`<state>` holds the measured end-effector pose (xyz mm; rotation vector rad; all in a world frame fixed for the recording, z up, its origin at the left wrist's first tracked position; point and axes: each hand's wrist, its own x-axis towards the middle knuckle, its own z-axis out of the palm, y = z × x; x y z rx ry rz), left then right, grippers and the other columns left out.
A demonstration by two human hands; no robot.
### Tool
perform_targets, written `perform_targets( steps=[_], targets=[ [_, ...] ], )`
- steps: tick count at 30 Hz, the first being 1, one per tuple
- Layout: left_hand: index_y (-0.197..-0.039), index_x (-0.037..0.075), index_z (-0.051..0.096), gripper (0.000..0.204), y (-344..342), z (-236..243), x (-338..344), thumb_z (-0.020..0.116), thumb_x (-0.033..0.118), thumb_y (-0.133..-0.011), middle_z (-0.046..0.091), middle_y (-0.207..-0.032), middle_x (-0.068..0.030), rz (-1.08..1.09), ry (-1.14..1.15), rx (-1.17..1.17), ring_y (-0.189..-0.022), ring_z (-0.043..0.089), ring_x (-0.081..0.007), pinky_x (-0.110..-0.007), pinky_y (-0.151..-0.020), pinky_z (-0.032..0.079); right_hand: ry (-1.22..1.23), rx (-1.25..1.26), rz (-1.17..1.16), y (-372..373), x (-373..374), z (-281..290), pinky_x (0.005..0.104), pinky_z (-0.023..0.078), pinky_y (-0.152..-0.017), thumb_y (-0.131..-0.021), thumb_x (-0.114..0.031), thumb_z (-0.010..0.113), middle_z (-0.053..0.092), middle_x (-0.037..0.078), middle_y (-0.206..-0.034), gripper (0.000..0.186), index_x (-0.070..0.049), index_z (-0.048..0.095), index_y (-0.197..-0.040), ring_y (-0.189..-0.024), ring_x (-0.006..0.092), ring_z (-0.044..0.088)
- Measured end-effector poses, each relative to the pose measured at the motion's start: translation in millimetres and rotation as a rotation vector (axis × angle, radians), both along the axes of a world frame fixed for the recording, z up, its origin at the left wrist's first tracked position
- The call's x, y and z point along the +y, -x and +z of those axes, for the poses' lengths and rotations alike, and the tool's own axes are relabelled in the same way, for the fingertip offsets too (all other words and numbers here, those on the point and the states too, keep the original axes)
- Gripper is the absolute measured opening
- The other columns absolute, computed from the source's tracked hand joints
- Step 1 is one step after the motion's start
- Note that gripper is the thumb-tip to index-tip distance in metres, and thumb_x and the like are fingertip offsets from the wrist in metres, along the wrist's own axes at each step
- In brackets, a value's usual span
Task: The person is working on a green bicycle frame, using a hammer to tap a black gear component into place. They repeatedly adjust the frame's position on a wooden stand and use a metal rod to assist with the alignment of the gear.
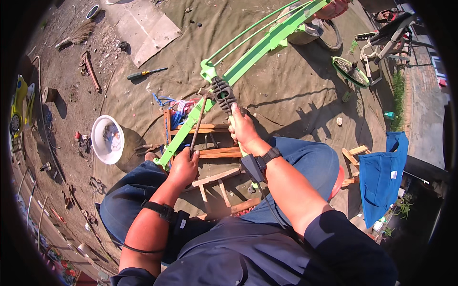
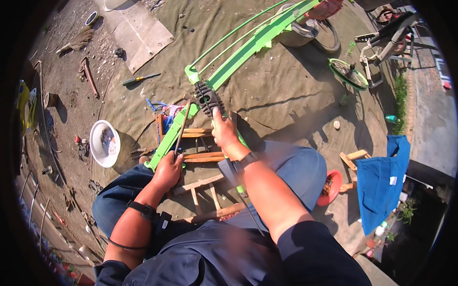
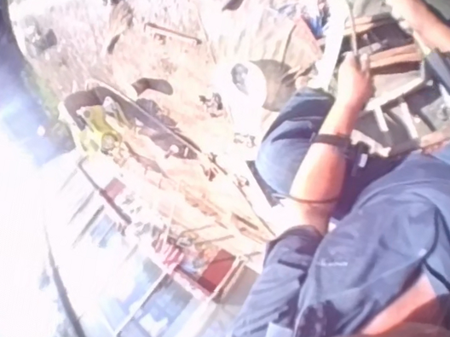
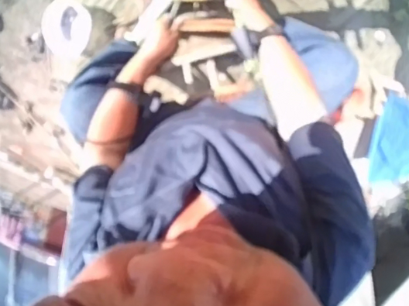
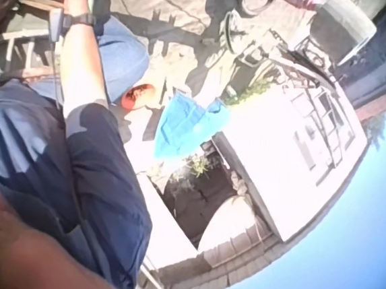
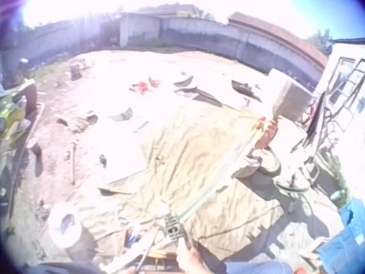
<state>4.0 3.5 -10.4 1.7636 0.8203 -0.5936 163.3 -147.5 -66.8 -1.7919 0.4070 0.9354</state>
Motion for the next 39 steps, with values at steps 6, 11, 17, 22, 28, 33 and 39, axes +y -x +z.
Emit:
perform_targets(
  steps=[6,11,17,22,28,33,39],
  targets=[
    [-0.086,0.001,0.045,0.03,-3,9,2,0.052,0.025,-0.101,0.052,-0.057,-0.0077,-0.011,-0.003,-0.04,-0.044,0.055,-0.0188,-0.035,-0.043,0.045,-0.139,-0.137,-0.045,2,-6,-32,0.0306,0.035,-0.04,-0.09,-0.069,0.049,0.051,0.002,-0.064,0.061,-0.01,0.055,-0.075,-0.045,0.0119,0.045],
    [-0.087,0.001,0.044,0.03,-6,8,1,0.052,0.026,-0.101,0.051,-0.058,-0.008,0.024,-0.023,-0.03,-0.044,0.055,-0.019,-0.035,-0.042,0.045,-0.27,0.232,0.025,-11,0,28,0.0252,0.03,-0.041,-0.088,-0.072,0.05,0.04,-0.004,-0.058,0.06,-0.012,0.049,-0.079,-0.043,0.0062,0.036],
    [-0.088,0.0,0.044,0.029,-3,4,2,0.05,0.026,-0.101,0.054,-0.058,-0.0102,0.035,-0.003,-0.046,-0.045,0.057,-0.0205,-0.035,-0.043,0.047,0.416,-0.474,0.315,10,13,16,0.05,0.051,-0.078,-0.089,-0.064,0.051,0.066,0.029,-0.09,0.071,0.005,0.061,-0.1,-0.09,0.0471,0.064],
    [-0.09,0.001,0.044,0.027,-8,10,-6,0.051,0.024,-0.101,0.053,-0.057,-0.009,0.083,0.034,0.029,-0.045,0.056,-0.0193,-0.035,-0.042,0.046,0.331,-0.504,0.229,18,14,1,0.0512,0.051,-0.079,-0.091,-0.055,0.054,0.064,0.029,-0.099,0.063,0.007,0.06,-0.104,-0.092,0.0471,0.063],
    [-0.088,0.002,0.044,0.027,-8,9,-7,0.051,0.025,-0.102,0.05,-0.058,-0.0054,0.204,0.161,0.046,-0.044,0.051,-0.0157,-0.033,-0.042,0.045,-0.295,0.037,0.0,-4,-11,-4,0.0275,0.037,-0.041,-0.089,-0.051,0.066,0.05,0.001,-0.057,0.05,-0.005,0.053,-0.074,-0.043,0.0091,0.046],
    [-0.087,0.002,0.044,0.028,-8,12,-4,0.051,0.024,-0.102,0.049,-0.057,-0.0052,0.168,0.148,0.01,-0.044,0.05,-0.0157,-0.033,-0.041,0.045,-0.068,-0.138,0.284,-10,-14,-20,0.0346,0.042,-0.049,-0.087,-0.051,0.067,0.057,0.009,-0.065,0.049,-0.005,0.054,-0.077,-0.053,0.0207,0.055],
    [-0.087,0.002,0.043,0.027,-4,8,-5,0.052,0.024,-0.101,0.049,-0.056,-0.0057,0.167,0.099,-0.004,-0.044,0.051,-0.0167,-0.034,-0.041,0.044,0.436,-0.593,0.283,16,13,-7,0.0496,0.05,-0.073,-0.085,-0.05,0.066,0.065,0.03,-0.082,0.058,0.007,0.059,-0.088,-0.085,0.0456,0.064]
  ],
)
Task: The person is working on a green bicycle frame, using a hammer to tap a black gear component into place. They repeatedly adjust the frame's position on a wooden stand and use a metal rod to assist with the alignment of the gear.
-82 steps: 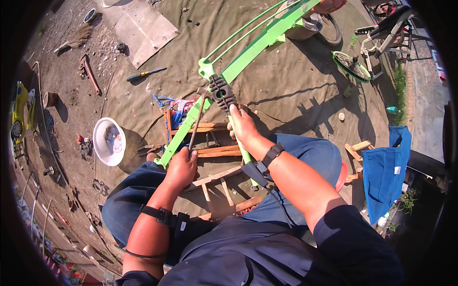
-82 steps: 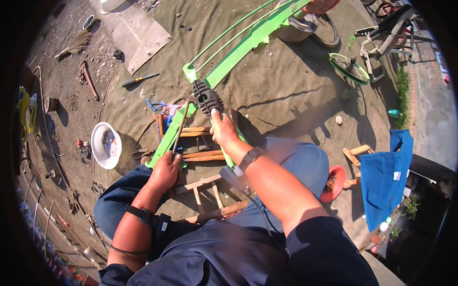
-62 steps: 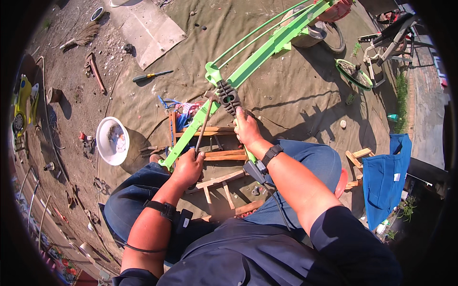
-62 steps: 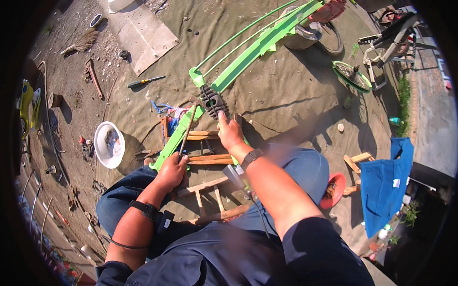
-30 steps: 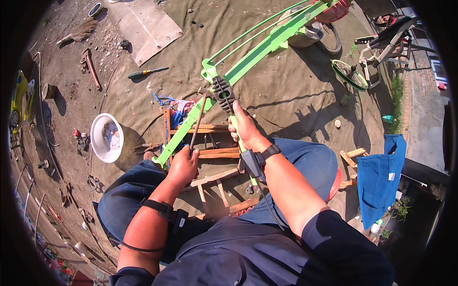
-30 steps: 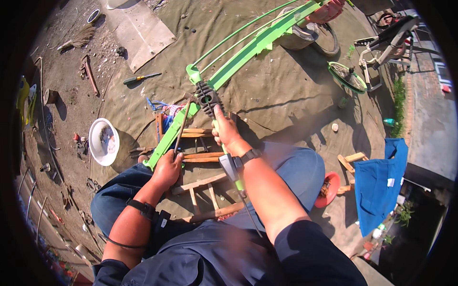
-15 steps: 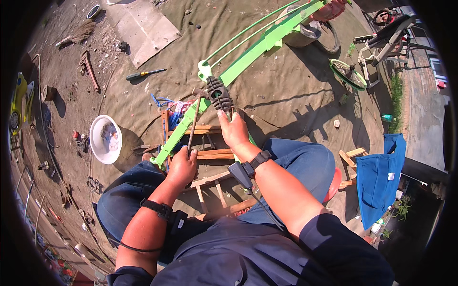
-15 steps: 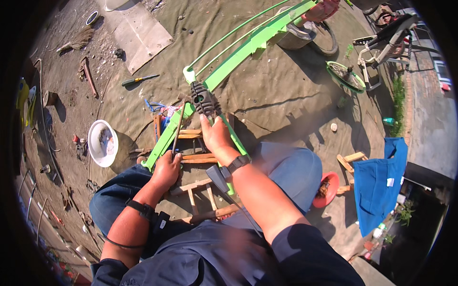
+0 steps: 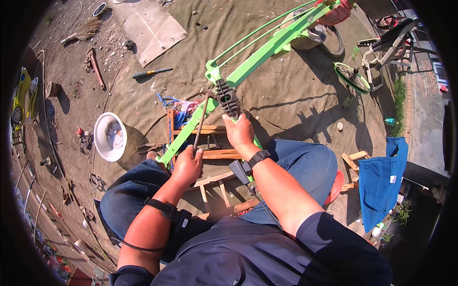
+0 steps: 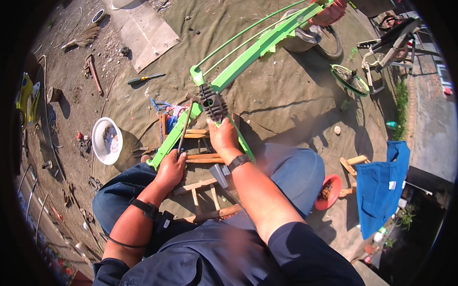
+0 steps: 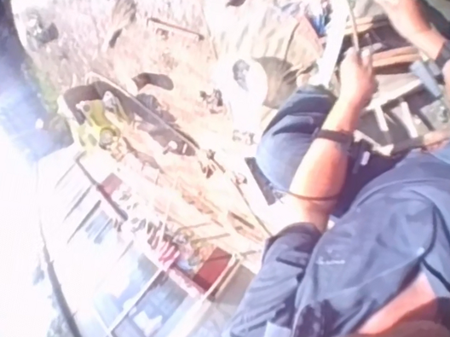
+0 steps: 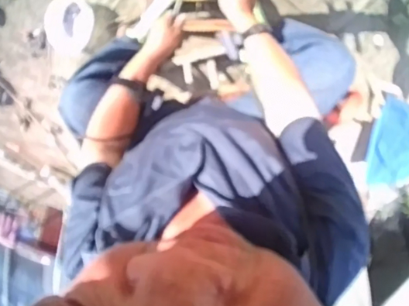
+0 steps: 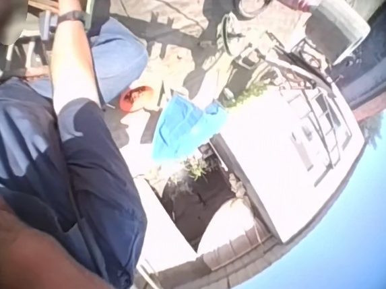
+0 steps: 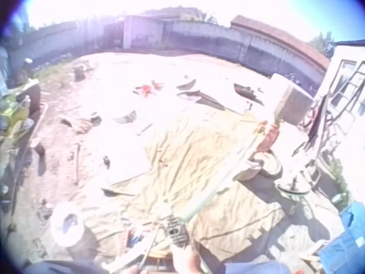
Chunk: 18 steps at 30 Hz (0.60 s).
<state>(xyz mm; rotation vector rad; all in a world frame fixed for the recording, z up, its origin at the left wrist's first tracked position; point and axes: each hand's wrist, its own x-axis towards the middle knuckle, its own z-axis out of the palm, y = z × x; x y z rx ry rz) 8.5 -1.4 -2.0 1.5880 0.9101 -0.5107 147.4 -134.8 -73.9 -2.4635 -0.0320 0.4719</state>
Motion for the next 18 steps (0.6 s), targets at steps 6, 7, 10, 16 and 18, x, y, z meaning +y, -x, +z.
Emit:
perform_targets(
  steps=[6,7,10,16,18],
  targets=[
    [-0.089,0.0,0.048,0.024,-2,-3,4,0.052,0.021,-0.1,0.052,-0.058,-0.0076,0.008,-0.155,-0.061,-0.044,0.054,-0.0182,-0.035,-0.042,0.045,-0.023,0.013,0.008,10,0,1,0.0506,0.052,-0.073,-0.087,-0.044,0.065,0.066,0.027,-0.094,0.049,0.002,0.058,-0.103,-0.087,0.0444,0.064],
    [-0.09,-0.001,0.049,0.024,-1,-4,3,0.052,0.021,-0.1,0.053,-0.058,-0.0078,0.024,-0.169,-0.062,-0.043,0.054,-0.0182,-0.034,-0.041,0.044,-0.017,0.012,0.01,11,0,1,0.0507,0.052,-0.074,-0.087,-0.044,0.064,0.066,0.027,-0.095,0.049,0.002,0.058,-0.104,-0.087,0.0451,0.064],
    [-0.09,-0.001,0.049,0.024,-4,-6,3,0.052,0.021,-0.1,0.052,-0.058,-0.0078,0.053,-0.111,-0.034,-0.043,0.053,-0.0181,-0.034,-0.041,0.044,-0.031,-0.064,0.02,13,-2,-6,0.0466,0.051,-0.069,-0.088,-0.042,0.066,0.066,0.023,-0.089,0.045,0.001,0.057,-0.096,-0.081,0.0405,0.065],
    [-0.091,-0.001,0.049,0.024,-4,-3,3,0.052,0.021,-0.1,0.051,-0.057,-0.0062,0.06,-0.111,-0.037,-0.043,0.053,-0.0174,-0.034,-0.041,0.045,-0.853,0.963,-0.235,-15,-22,10,0.0272,0.044,-0.05,-0.09,-0.03,0.07,0.057,0.001,-0.07,0.026,-0.01,0.056,-0.085,-0.056,0.0102,0.053],
    [-0.091,-0.001,0.048,0.025,-4,-4,3,0.052,0.022,-0.1,0.051,-0.058,-0.0063,0.065,-0.112,-0.032,-0.043,0.053,-0.0175,-0.034,-0.041,0.046,-0.838,1.071,-0.14,-25,-25,12,0.0273,0.043,-0.05,-0.091,-0.031,0.07,0.053,-0.001,-0.063,0.026,-0.01,0.056,-0.082,-0.056,0.0101,0.052]
  ],
)
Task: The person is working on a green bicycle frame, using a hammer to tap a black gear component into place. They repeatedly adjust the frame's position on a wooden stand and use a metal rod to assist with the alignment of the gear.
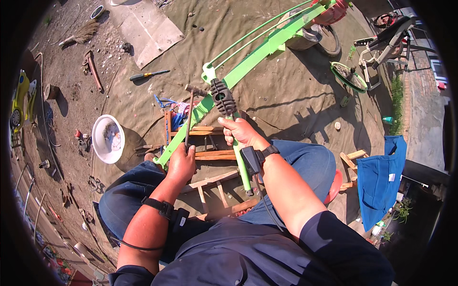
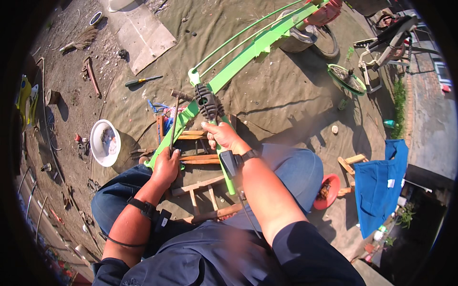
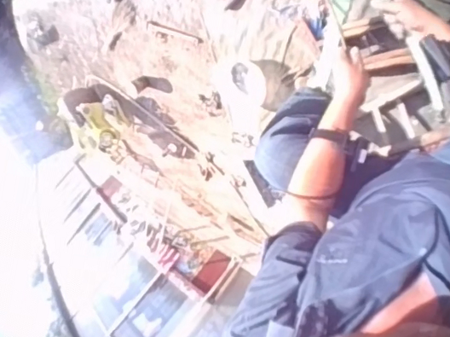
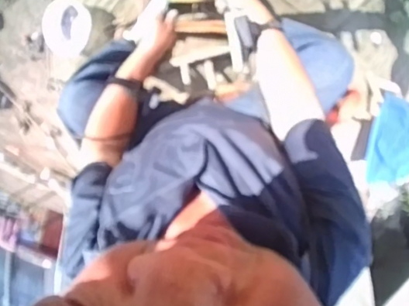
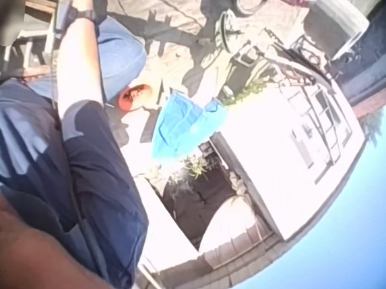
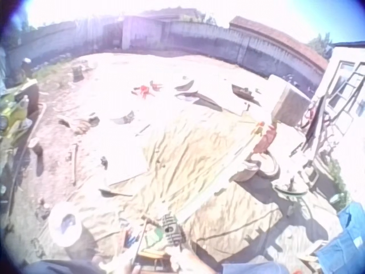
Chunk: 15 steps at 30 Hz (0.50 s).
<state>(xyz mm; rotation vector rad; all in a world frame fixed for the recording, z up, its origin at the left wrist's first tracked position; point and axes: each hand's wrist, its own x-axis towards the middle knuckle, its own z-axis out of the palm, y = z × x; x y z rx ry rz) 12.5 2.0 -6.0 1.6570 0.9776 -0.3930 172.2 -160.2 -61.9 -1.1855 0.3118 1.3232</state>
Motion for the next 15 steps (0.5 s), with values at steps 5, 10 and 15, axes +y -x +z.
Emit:
perform_targets(
  steps=[5,10,15],
  targets=[
    [-0.091,-0.001,0.048,0.026,3,-4,3,0.052,0.023,-0.1,0.052,-0.059,-0.0077,0.016,-0.006,0.015,-0.044,0.054,-0.0179,-0.034,-0.042,0.047,0.436,-0.569,0.003,21,19,-14,0.0293,0.04,-0.048,-0.092,-0.03,0.067,0.049,-0.003,-0.06,0.029,-0.011,0.053,-0.075,-0.051,0.0097,0.047],
    [-0.091,-0.001,0.049,0.026,3,-2,6,0.053,0.023,-0.1,0.053,-0.06,-0.0083,0.04,0.014,0.001,-0.046,0.056,-0.0181,-0.035,-0.043,0.048,0.215,-0.194,0.01,9,9,2,0.0301,0.032,-0.043,-0.091,-0.027,0.066,0.048,-0.001,-0.057,0.025,-0.006,0.059,-0.079,-0.045,0.0092,0.042],
    [-0.093,-0.001,0.049,0.026,0,-1,5,0.052,0.024,-0.1,0.053,-0.059,-0.0077,0.035,0.043,0.01,-0.045,0.056,-0.0174,-0.034,-0.043,0.048,-0.011,0.083,0.014,-7,-6,5,0.0279,0.032,-0.042,-0.092,-0.025,0.064,0.043,-0.005,-0.056,0.026,-0.011,0.054,-0.073,-0.043,0.0079,0.038]
  ],
)
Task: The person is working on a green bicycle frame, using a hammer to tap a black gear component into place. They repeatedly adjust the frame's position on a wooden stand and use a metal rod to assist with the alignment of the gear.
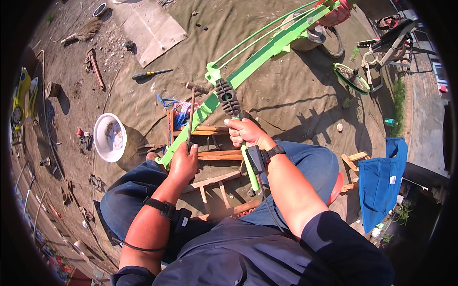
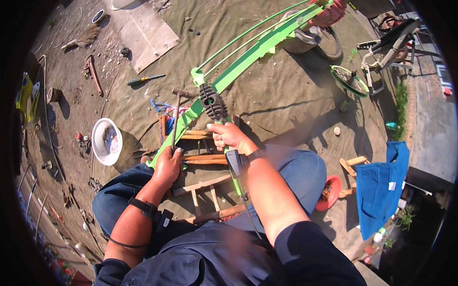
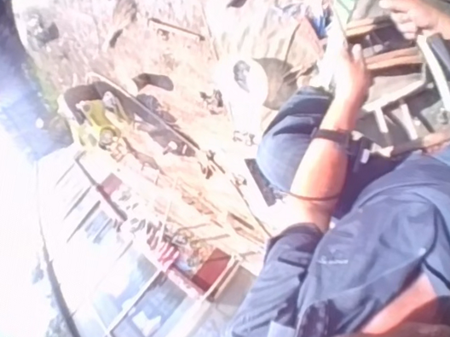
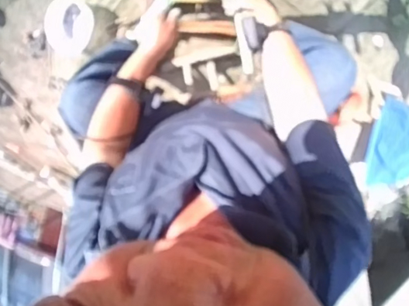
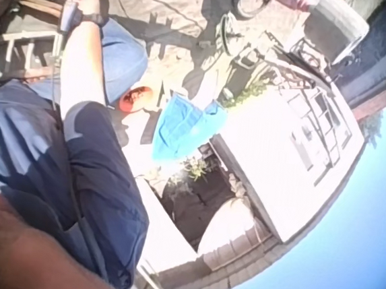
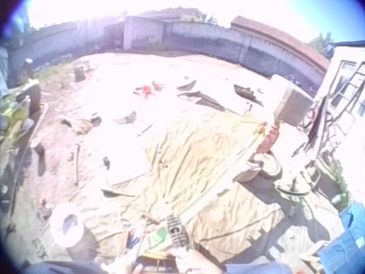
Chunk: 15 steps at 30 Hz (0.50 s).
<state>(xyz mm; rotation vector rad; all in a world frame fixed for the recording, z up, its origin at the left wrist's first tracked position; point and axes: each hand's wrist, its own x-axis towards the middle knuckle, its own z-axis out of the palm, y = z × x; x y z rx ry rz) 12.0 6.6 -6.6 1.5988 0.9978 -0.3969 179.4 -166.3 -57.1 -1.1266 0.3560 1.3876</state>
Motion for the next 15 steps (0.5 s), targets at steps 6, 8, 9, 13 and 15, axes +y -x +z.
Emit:
perform_targets(
  steps=[6,8,9,13,15],
  targets=[
    [-0.092,-0.002,0.048,0.026,-1,2,-1,0.052,0.023,-0.1,0.053,-0.058,-0.0072,0.004,0.001,-0.01,-0.044,0.055,-0.0167,-0.033,-0.043,0.047,0.613,-0.905,0.12,24,16,-19,0.0439,0.05,-0.069,-0.083,-0.036,0.067,0.067,0.022,-0.08,0.041,0.004,0.063,-0.088,-0.076,0.0374,0.065],
    [-0.091,-0.002,0.048,0.027,0,1,0,0.052,0.023,-0.1,0.053,-0.058,-0.0074,0.006,-0.014,-0.002,-0.044,0.055,-0.0169,-0.033,-0.042,0.047,0.674,-0.931,0.172,24,18,-16,0.0463,0.05,-0.079,-0.081,-0.039,0.067,0.067,0.029,-0.09,0.048,0.007,0.063,-0.093,-0.091,0.043,0.065],
    [-0.091,-0.002,0.048,0.027,0,1,0,0.052,0.023,-0.1,0.053,-0.058,-0.0076,0.004,-0.018,-0.007,-0.044,0.055,-0.0171,-0.034,-0.042,0.047,0.685,-0.952,0.189,23,18,-14,0.0465,0.05,-0.078,-0.082,-0.039,0.067,0.067,0.029,-0.089,0.047,0.006,0.063,-0.092,-0.091,0.0432,0.065],
    [-0.09,-0.001,0.047,0.027,3,-4,2,0.052,0.023,-0.1,0.053,-0.058,-0.0079,0.01,-0.017,-0.034,-0.044,0.055,-0.0178,-0.034,-0.042,0.045,0.671,-1.004,0.254,19,14,-11,0.0468,0.051,-0.077,-0.082,-0.04,0.067,0.066,0.029,-0.089,0.046,0.005,0.064,-0.091,-0.09,0.0434,0.065],
    [-0.089,-0.001,0.047,0.027,3,-1,2,0.052,0.022,-0.1,0.053,-0.058,-0.0079,0.008,-0.013,-0.034,-0.044,0.055,-0.018,-0.034,-0.042,0.045,0.709,-1.029,0.275,20,12,-15,0.0458,0.051,-0.076,-0.082,-0.039,0.067,0.067,0.028,-0.088,0.044,0.004,0.064,-0.091,-0.088,0.0418,0.065]
  ],
)
